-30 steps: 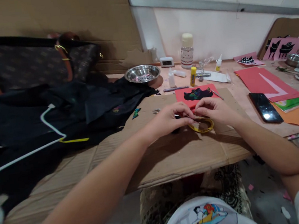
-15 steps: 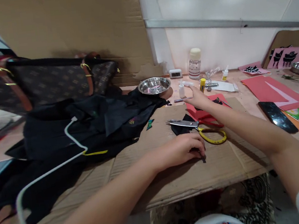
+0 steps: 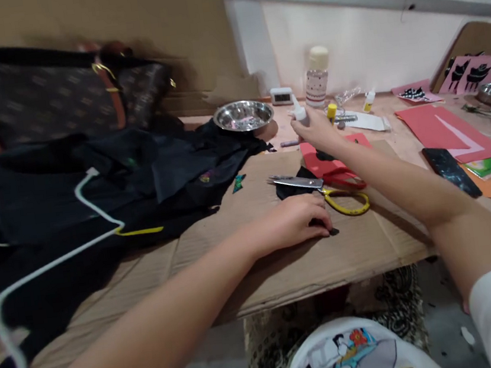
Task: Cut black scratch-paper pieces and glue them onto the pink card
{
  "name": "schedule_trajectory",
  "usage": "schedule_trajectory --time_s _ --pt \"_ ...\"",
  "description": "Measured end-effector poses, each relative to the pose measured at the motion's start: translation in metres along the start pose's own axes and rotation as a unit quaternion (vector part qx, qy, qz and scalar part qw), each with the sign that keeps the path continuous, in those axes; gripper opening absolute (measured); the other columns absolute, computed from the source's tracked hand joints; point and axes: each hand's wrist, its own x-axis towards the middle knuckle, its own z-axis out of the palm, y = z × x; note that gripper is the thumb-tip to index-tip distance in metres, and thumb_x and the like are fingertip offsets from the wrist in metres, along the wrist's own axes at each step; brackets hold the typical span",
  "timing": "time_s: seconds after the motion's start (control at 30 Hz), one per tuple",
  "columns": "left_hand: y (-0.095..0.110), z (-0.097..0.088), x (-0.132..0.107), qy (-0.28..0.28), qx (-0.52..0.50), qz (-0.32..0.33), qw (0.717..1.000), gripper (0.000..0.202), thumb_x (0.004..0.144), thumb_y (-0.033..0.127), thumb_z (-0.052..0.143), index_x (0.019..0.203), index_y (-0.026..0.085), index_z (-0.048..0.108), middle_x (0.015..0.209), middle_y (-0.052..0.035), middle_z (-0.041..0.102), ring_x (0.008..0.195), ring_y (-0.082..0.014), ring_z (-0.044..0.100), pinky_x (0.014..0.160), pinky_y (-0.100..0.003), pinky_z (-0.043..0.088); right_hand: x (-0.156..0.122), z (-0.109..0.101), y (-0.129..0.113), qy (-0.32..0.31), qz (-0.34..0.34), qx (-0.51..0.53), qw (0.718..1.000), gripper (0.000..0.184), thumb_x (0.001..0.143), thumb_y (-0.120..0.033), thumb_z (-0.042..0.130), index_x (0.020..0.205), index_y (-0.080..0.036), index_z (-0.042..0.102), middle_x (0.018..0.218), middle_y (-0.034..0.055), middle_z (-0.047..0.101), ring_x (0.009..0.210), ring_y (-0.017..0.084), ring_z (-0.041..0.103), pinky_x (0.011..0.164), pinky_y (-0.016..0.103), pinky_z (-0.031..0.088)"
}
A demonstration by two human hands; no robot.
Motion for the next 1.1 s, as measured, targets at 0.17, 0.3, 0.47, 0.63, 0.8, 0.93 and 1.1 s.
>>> schedule_trajectory --time_s 0.17,0.3,0.47,0.63,0.8,0.93,1.1 --pt "-0.003 0.001 -0.001 0.008 -0.032 -0.028 0.999 0.013 0.088 0.009 0.073 0.093 0.019 0.080 0.094 -0.0023 0.078 0.083 -0.0146 0.069 0.076 -0.021 0.047 -0.097 -0.053 0.000 -0.166 -0.125 0.042 0.977 0.016 0.086 -0.033 0.074 0.086 -0.018 0.067 0.082 0.0011 0.068 0.078 0.017 0.063 0.075 0.029 0.048" --pt "-0.001 0.002 -0.003 0.042 -0.035 -0.022 0.998 0.014 0.090 0.011 0.069 0.092 0.022 0.078 0.102 -0.0016 0.078 0.089 -0.0146 0.070 0.079 -0.021 0.048 -0.136 -0.073 0.015 -0.312 -0.151 0.069 0.936 0.019 0.087 -0.035 0.075 0.083 -0.018 0.069 0.080 0.0015 0.069 0.072 0.015 0.063 0.068 0.026 0.048" --pt "0.004 0.005 -0.003 0.054 -0.032 -0.036 0.997 0.016 0.094 0.015 0.066 0.089 0.024 0.078 0.103 0.0000 0.075 0.091 -0.0133 0.069 0.081 -0.020 0.047 -0.143 -0.077 0.027 -0.363 -0.216 0.063 0.904 0.014 0.091 -0.034 0.077 0.095 -0.020 0.074 0.087 0.0016 0.072 0.078 0.014 0.066 0.072 0.025 0.048" --pt "0.005 0.007 -0.002 0.057 -0.055 -0.049 0.996 0.016 0.095 0.019 0.065 0.087 0.025 0.078 0.100 0.0004 0.076 0.091 -0.0131 0.069 0.082 -0.020 0.047 -0.155 -0.071 0.031 -0.341 -0.297 0.002 0.892 0.013 0.097 -0.030 0.071 0.104 -0.019 0.073 0.091 0.0034 0.073 0.079 0.015 0.064 0.070 0.026 0.043" --pt "0.005 0.005 -0.002 0.051 -0.062 -0.055 0.995 0.015 0.095 0.020 0.066 0.088 0.025 0.078 0.098 -0.0001 0.077 0.092 -0.0144 0.070 0.084 -0.021 0.048 -0.158 -0.067 0.033 -0.325 -0.323 -0.027 0.888 0.007 0.098 -0.025 0.067 0.101 -0.019 0.071 0.090 0.0033 0.071 0.076 0.015 0.062 0.067 0.026 0.042" --pt "0.005 0.006 -0.001 0.047 -0.060 -0.057 0.995 0.015 0.094 0.021 0.066 0.087 0.026 0.078 0.095 0.0001 0.077 0.093 -0.0154 0.070 0.087 -0.023 0.048 -0.157 -0.068 0.034 -0.321 -0.340 -0.040 0.883 0.010 0.101 -0.025 0.063 0.102 -0.018 0.071 0.091 0.0043 0.071 0.076 0.015 0.062 0.067 0.026 0.042" --pt "0.003 0.008 -0.001 0.048 -0.054 -0.048 0.996 0.016 0.095 0.022 0.065 0.087 0.027 0.078 0.094 0.0000 0.077 0.092 -0.0158 0.070 0.086 -0.024 0.048 -0.157 -0.066 0.035 -0.314 -0.353 -0.037 0.880 0.010 0.101 -0.024 0.063 0.101 -0.019 0.071 0.089 0.0038 0.070 0.075 0.015 0.061 0.065 0.027 0.040"
